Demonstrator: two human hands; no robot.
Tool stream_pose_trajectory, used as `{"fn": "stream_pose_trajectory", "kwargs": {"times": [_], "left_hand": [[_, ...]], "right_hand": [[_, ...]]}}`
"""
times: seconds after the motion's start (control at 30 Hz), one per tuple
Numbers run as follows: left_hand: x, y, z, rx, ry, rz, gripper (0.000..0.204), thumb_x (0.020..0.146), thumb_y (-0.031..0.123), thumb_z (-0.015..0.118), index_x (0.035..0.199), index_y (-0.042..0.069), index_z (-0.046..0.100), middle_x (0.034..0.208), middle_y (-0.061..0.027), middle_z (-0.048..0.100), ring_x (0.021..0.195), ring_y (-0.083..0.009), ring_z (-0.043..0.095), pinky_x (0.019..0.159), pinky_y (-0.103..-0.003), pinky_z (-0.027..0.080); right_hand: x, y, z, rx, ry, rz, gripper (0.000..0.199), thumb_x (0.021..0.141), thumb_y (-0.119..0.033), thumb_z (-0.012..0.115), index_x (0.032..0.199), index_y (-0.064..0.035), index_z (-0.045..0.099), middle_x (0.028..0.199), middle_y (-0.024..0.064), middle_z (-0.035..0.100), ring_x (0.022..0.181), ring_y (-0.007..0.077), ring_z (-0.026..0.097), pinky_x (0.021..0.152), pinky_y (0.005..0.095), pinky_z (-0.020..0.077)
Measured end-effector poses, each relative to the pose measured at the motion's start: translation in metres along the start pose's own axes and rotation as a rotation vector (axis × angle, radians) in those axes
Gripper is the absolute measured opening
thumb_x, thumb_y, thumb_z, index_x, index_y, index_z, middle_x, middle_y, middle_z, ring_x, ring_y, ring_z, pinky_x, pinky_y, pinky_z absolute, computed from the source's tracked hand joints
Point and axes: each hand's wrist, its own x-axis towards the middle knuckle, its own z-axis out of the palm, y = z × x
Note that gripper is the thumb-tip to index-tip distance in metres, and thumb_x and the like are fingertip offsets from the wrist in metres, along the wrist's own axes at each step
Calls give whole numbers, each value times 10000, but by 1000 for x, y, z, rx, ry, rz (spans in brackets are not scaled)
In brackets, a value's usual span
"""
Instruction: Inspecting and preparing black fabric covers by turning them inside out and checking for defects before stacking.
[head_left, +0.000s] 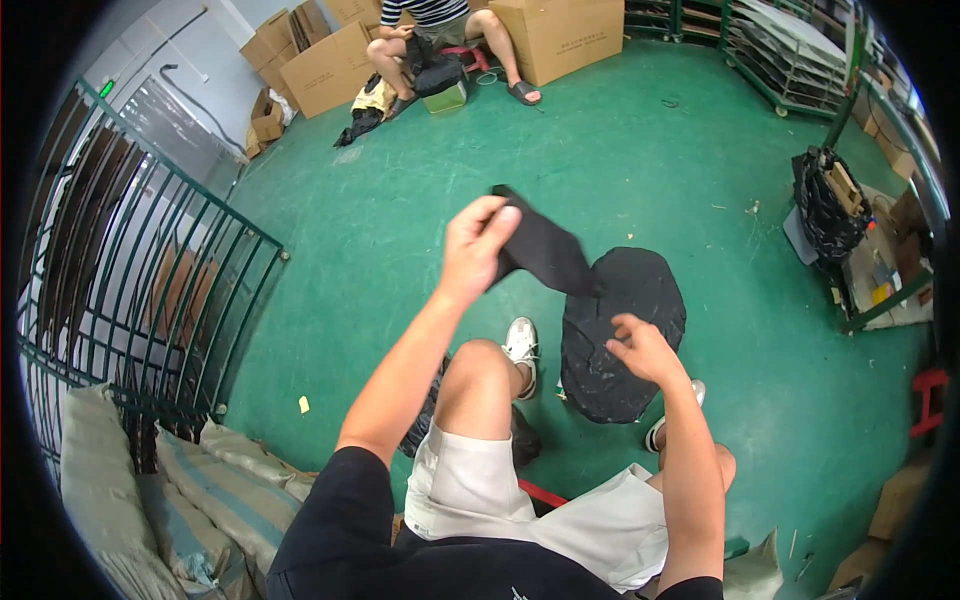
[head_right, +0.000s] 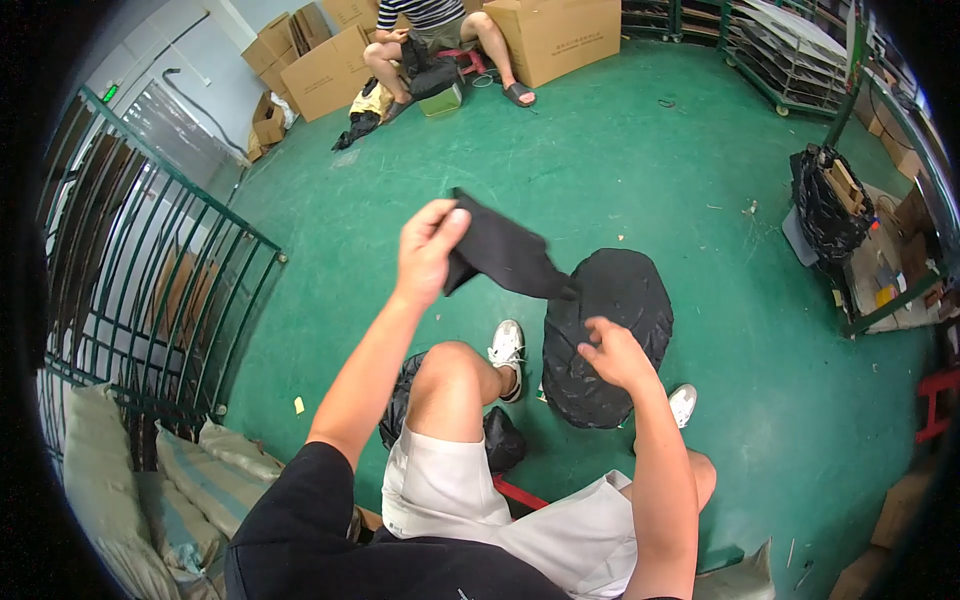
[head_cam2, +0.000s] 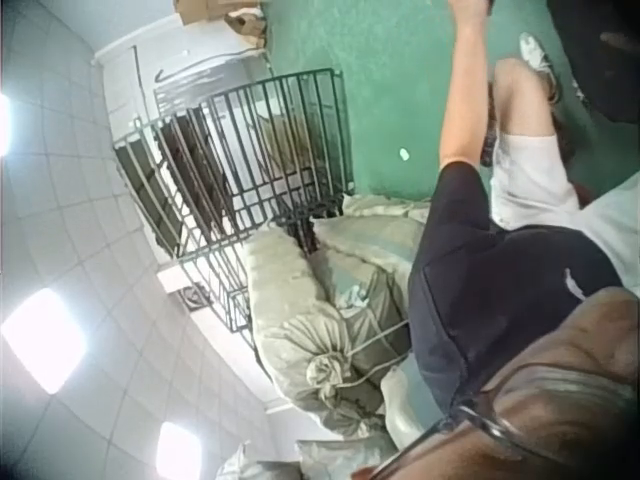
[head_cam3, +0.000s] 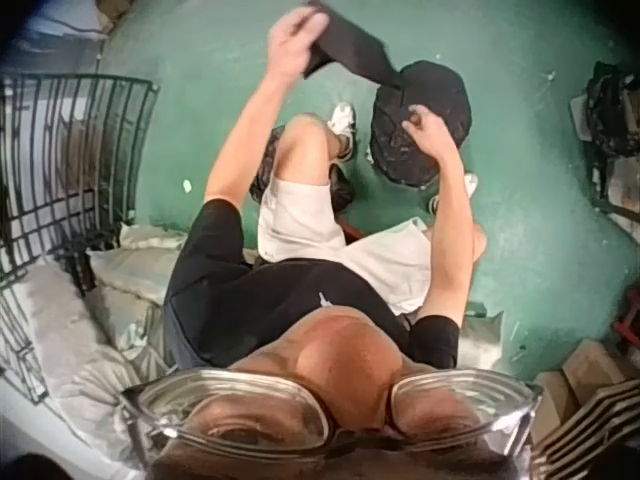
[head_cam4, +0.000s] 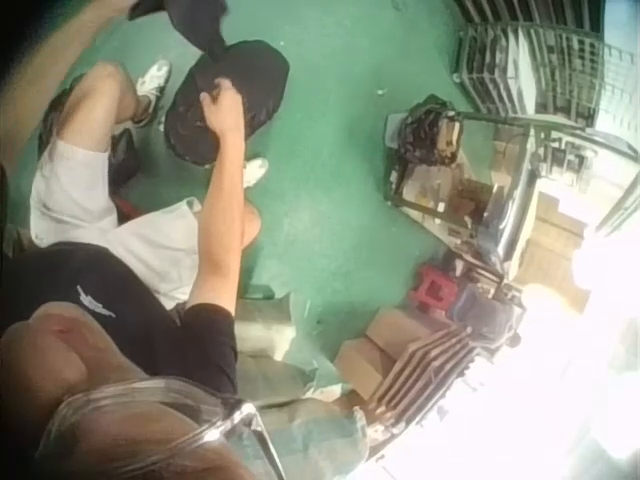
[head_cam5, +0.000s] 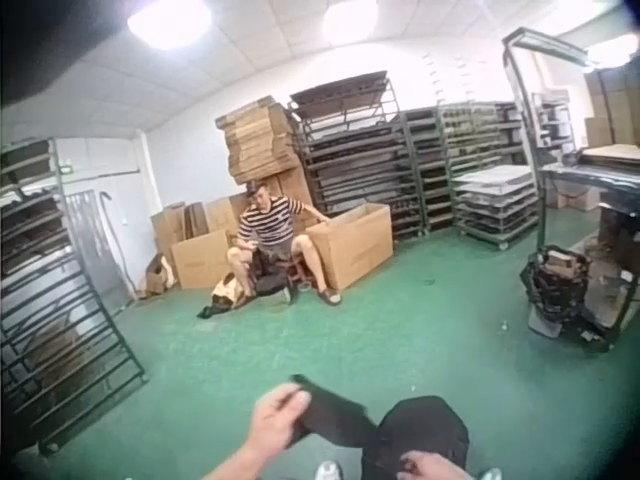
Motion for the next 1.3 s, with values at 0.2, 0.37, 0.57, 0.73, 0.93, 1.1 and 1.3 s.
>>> {"fn": "stream_pose_trajectory", "kwargs": {"times": [0.2, 0.37, 0.57, 0.73, 0.93, 1.1, 1.3], "left_hand": [[12, -51, 95, -297, -235, -167, 156, 946, 158, 670, 883, 16, 656, 823, 27, 646, 731, -35, 545, 674, -227, 458], [-6, -97, 110, -387, -189, -302, 173, 954, 187, 662, 840, 63, 628, 807, 46, 623, 742, -25, 509, 705, -214, 426], [-19, -110, 109, -432, -233, -432, 169, 974, 198, 622, 862, 71, 621, 813, 44, 630, 737, -41, 533, 704, -223, 439], [-16, -106, 111, -318, -128, -422, 162, 946, 190, 653, 864, 51, 647, 810, 56, 604, 753, -39, 509, 708, -225, 418], [-1, -109, 100, -340, 137, -392, 159, 938, 184, 667, 964, 29, 693, 879, 13, 671, 792, -77, 588, 759, -236, 459], [9, -108, 88, -372, 209, -399, 122, 934, 164, 670, 940, 43, 677, 891, -16, 689, 812, -100, 619, 776, -252, 480], [12, -116, 82, -391, 162, -412, 85, 914, 128, 695, 927, 48, 671, 862, 3, 674, 776, -78, 592, 752, -238, 467]], "right_hand": [[9, 9, -28, 846, 458, 160, 847, 834, -39, 636, 1519, -37, 137, 1252, 137, 569, 1080, 256, 605, 866, 365, 523], [7, 26, -40, 1078, 668, 41, 850, 829, 47, 580, 1538, -95, 133, 1391, 139, 446, 1213, 249, 512, 939, 372, 483], [15, 36, -38, 885, 787, -49, 637, 812, 55, 601, 1407, -53, 400, 1303, 118, 559, 1148, 216, 549, 938, 330, 459], [14, 34, -34, 477, 803, -30, 311, 826, -22, 635, 1131, 23, 592, 1005, 155, 689, 939, 194, 633, 842, 319, 481], [0, 17, -39, 313, 767, 233, 286, 754, -142, 732, 975, 20, 652, 801, 162, 659, 668, 236, 621, 664, 361, 495], [-2, 18, -43, 293, 594, 415, 352, 733, -275, 785, 875, 28, 675, 809, 140, 646, 680, 217, 614, 646, 335, 474], [5, 24, -34, 973, 463, 88, 339, 775, -120, 691, 1076, 17, 615, 986, 86, 631, 935, 202, 605, 866, 325, 472]]}}
